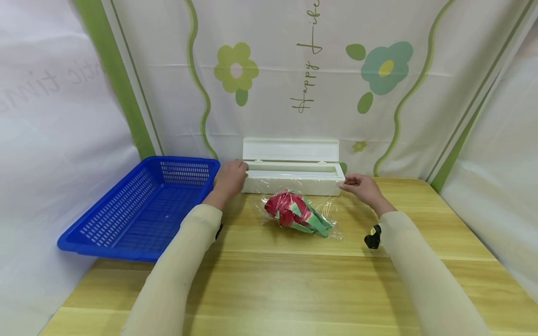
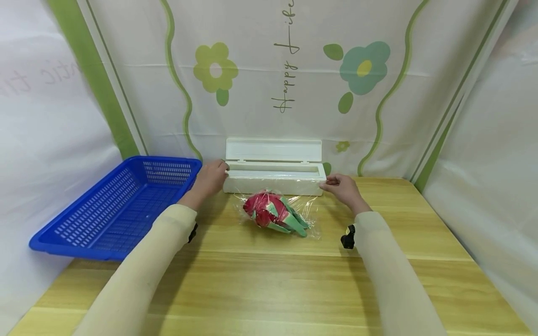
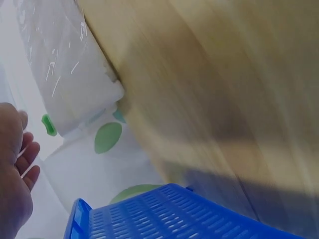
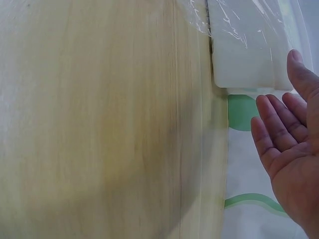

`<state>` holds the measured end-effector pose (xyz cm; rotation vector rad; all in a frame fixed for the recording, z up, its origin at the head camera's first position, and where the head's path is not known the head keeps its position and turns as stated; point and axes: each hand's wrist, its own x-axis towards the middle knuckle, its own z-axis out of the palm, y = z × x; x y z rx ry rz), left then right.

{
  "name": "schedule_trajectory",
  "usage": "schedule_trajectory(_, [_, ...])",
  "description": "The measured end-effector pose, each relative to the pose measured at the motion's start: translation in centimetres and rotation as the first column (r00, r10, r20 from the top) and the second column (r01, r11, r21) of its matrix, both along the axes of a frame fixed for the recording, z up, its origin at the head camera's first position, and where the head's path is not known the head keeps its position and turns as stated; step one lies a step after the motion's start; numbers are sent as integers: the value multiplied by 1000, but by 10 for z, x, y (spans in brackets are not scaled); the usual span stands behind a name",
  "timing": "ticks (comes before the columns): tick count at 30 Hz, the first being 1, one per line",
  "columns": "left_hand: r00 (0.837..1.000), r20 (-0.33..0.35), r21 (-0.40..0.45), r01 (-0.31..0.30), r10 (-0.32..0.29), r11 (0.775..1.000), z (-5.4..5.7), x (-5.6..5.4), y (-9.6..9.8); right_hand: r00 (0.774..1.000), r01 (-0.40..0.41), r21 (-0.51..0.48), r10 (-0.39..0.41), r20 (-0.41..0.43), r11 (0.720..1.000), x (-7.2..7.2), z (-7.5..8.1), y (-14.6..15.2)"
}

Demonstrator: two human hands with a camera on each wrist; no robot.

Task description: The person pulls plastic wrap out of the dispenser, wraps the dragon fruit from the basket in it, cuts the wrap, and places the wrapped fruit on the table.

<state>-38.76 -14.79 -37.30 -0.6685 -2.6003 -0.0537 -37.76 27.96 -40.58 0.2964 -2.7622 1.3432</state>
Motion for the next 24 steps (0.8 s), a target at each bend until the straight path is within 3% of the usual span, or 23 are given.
schedule_trajectory(4, [998,-13,-26,57,-57,998,-3,2,6,1000,2,10,-2,-4,1000,1,0,2])
schedule_trajectory(9, [998,9,-17,64,-64,998,-8,4,12,1000,3,29,-3,-15,1000,2,2,3])
schedule_trajectory(19, [989,-97,-7,116,-116,993,-15,4,18,999,28,54,-25,-45,998,7,1,2])
schedule_trajectory(24, [989,-114,-6,97,-97,995,-16,3,21,998,19,47,-15,-69,999,7,0,0])
